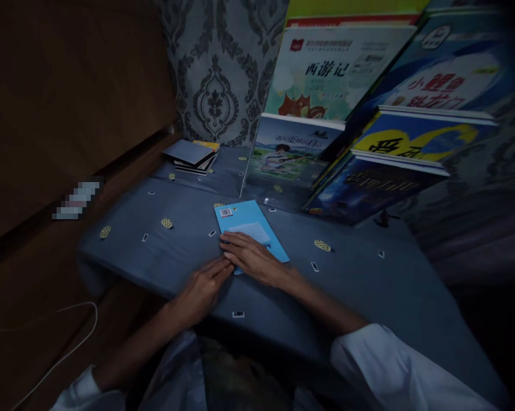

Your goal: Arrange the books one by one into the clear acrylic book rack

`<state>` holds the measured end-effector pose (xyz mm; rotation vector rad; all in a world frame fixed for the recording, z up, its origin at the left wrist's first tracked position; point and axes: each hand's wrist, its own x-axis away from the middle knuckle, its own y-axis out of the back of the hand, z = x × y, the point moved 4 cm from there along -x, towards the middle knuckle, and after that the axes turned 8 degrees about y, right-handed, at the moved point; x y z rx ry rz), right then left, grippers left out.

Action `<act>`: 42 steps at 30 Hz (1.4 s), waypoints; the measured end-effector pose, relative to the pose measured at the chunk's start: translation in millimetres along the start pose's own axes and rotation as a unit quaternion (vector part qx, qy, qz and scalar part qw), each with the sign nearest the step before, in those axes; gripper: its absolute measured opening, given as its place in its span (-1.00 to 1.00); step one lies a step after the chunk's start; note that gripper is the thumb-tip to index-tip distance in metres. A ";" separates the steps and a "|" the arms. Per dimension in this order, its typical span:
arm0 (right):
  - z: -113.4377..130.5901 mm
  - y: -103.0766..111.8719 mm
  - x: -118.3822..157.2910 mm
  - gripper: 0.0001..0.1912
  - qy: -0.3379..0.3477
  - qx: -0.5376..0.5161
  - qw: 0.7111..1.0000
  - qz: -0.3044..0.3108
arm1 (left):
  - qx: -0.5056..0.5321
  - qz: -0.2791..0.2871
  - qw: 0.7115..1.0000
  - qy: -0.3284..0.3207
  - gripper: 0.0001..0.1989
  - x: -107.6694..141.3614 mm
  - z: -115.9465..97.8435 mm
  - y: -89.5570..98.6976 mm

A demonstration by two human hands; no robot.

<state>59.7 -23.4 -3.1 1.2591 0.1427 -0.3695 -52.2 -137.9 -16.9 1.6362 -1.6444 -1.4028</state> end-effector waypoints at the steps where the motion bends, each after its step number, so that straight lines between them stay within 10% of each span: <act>1: -4.9 -0.3 -4.1 -0.57 0.005 0.000 1.000 -0.001 | 0.000 -0.002 1.000 0.002 -0.47 -3.2 3.6 0.0; 20: -95.5 -7.7 -70.0 -0.56 -0.029 -0.006 1.000 -0.011 | -0.004 0.028 0.998 0.047 -0.57 -85.8 70.5 11.9; 33: -121.4 16.1 13.0 -0.50 -0.159 0.027 0.986 -0.038 | -0.049 -0.003 0.996 0.070 -0.60 -106.6 100.0 -5.4; 42: -69.1 9.0 61.9 -0.43 -0.208 0.037 0.976 -0.049 | -0.054 0.005 0.998 0.040 -0.53 -97.5 94.2 -11.8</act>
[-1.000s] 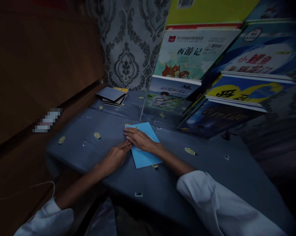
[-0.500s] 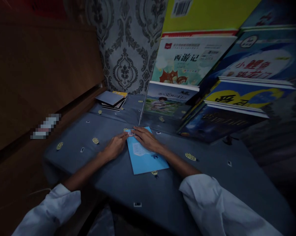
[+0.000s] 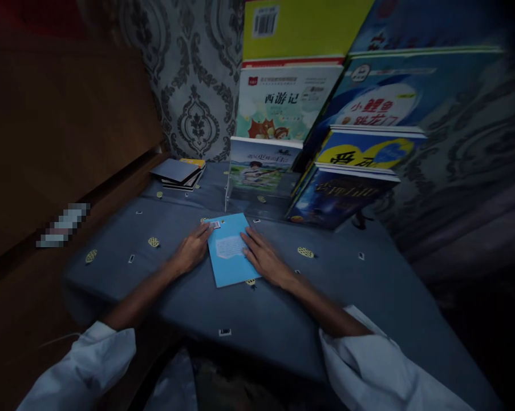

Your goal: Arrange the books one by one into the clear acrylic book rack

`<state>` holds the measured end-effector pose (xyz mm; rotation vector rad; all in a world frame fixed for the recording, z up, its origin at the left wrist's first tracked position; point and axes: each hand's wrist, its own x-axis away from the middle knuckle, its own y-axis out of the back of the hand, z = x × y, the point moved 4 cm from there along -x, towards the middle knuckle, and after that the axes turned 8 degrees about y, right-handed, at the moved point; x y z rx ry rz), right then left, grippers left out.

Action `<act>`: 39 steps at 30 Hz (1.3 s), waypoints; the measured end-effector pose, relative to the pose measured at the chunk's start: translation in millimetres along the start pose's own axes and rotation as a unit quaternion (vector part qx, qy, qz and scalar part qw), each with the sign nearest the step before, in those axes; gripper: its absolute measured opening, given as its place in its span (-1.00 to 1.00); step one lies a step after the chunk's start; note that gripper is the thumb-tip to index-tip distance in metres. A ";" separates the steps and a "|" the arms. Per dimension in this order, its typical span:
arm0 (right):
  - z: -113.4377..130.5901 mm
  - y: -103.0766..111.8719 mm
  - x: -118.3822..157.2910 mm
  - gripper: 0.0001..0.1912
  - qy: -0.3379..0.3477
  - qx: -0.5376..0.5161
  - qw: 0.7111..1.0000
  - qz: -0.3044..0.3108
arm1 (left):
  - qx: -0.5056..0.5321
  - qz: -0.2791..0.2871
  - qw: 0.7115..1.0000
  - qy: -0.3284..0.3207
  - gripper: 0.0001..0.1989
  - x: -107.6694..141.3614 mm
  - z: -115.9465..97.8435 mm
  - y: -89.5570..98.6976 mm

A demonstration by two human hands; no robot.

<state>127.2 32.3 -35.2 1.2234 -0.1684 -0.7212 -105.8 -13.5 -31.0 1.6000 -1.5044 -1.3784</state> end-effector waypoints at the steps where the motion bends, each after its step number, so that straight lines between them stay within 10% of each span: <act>1: 4.9 -0.6 7.5 -0.43 -0.002 0.004 1.000 -0.006 | -0.005 0.002 1.000 -0.008 -0.51 2.3 -2.2 -1.0; 18: 76.8 -3.1 107.6 -0.32 -0.051 0.070 0.996 -0.001 | -0.043 0.117 0.990 -0.062 -0.11 78.5 -53.7 -10.8; 26: 104.6 -10.1 163.8 -0.13 0.018 0.106 0.993 -0.041 | -0.001 0.178 0.978 -0.112 -0.07 127.0 -95.0 35.3; 34: 106.4 -3.6 178.1 -0.42 0.057 0.077 0.986 -0.134 | -0.013 0.217 0.971 -0.100 0.25 140.3 -98.5 22.3; 39: 100.7 24.3 166.4 -0.61 0.069 0.024 0.982 -0.174 | 0.026 0.164 0.980 -0.109 0.01 139.0 -89.7 29.6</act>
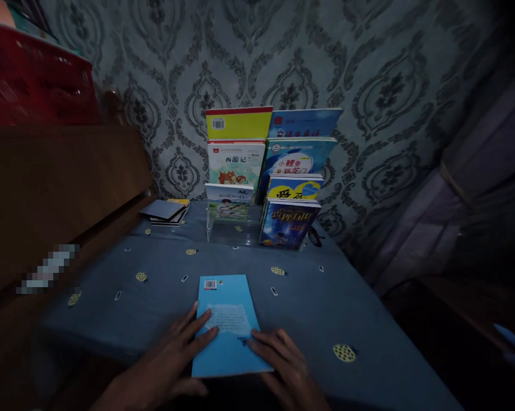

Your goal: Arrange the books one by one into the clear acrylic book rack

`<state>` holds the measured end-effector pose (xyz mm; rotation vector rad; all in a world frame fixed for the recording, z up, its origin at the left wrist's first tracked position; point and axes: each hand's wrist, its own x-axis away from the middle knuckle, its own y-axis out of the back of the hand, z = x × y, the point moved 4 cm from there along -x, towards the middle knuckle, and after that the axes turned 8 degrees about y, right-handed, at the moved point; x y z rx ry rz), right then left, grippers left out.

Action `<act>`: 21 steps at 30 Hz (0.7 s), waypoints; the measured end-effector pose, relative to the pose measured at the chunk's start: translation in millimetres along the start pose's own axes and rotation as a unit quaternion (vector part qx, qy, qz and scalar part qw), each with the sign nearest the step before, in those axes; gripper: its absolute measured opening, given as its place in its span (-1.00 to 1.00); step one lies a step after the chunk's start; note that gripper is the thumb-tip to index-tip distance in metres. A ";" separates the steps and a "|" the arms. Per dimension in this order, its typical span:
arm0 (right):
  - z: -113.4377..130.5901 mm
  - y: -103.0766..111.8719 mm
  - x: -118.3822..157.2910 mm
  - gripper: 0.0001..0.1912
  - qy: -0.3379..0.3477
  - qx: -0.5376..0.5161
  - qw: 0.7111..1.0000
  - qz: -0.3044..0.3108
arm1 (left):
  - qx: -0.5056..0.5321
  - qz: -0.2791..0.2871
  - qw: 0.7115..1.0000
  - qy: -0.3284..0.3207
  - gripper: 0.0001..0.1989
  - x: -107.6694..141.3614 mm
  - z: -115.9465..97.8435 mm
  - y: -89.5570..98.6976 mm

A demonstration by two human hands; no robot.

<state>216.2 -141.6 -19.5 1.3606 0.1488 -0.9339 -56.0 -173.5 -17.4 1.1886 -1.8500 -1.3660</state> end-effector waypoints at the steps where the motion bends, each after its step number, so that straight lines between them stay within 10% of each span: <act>1: -2.3 6.1 -7.8 -0.63 -0.014 -0.017 1.000 -0.002 | 0.018 -0.013 1.000 0.001 -0.10 -1.3 1.3 7.7; 8: -28.7 26.5 -70.9 -0.69 -0.101 -0.098 0.981 -0.132 | 0.221 -0.192 0.954 0.067 -0.50 -54.4 16.6 67.9; 17: -65.9 -11.0 -84.3 -0.66 -0.182 -0.198 0.955 -0.127 | 0.313 -0.210 0.909 0.179 -0.59 -112.1 48.6 38.9; 21: -77.6 -0.7 -108.4 -0.70 -0.150 -0.178 0.958 -0.165 | 0.303 -0.252 0.908 0.141 -0.59 -133.9 50.2 63.3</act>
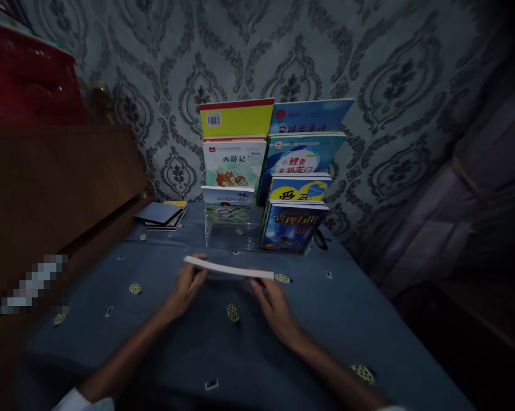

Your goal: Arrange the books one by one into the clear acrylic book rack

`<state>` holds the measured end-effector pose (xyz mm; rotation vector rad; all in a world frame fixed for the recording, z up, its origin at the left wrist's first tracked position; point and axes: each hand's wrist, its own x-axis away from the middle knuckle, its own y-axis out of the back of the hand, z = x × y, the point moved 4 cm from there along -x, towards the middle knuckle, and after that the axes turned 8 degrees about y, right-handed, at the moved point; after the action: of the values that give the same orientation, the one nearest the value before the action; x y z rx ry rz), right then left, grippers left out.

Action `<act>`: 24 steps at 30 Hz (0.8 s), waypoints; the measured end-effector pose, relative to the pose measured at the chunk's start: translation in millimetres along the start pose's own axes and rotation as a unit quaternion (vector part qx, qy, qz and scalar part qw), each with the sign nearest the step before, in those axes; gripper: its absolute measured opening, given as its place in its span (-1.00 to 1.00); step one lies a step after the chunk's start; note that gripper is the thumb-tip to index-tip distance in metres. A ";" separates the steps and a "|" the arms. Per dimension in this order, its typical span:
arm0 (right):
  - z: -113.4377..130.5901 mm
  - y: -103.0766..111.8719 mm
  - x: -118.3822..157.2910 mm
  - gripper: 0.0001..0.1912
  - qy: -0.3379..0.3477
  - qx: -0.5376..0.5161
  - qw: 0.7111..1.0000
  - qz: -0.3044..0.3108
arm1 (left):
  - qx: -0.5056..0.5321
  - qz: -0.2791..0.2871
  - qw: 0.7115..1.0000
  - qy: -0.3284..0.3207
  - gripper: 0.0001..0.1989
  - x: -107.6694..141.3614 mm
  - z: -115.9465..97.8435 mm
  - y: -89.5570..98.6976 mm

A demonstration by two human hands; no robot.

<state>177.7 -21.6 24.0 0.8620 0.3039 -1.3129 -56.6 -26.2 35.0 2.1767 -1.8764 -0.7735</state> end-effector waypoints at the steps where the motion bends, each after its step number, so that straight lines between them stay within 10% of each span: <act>1: 1.2 4.4 -13.3 -0.71 0.017 0.009 0.999 -0.026 | -0.004 -0.008 1.000 -0.023 -0.58 -12.2 -9.2 3.6; 11: 5.9 38.6 -171.9 -0.84 0.158 0.076 0.981 -0.088 | -0.003 -0.127 0.967 -0.220 -0.35 -158.5 -85.4 32.1; 24: -52.6 19.0 -185.9 -0.89 0.101 0.149 0.982 -0.057 | -0.045 -0.173 0.973 -0.146 -0.57 -190.8 -39.8 6.4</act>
<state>159.1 148.3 116.2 1.2513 0.3248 -1.4008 -57.6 147.4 124.0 2.4746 -1.5499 -1.2801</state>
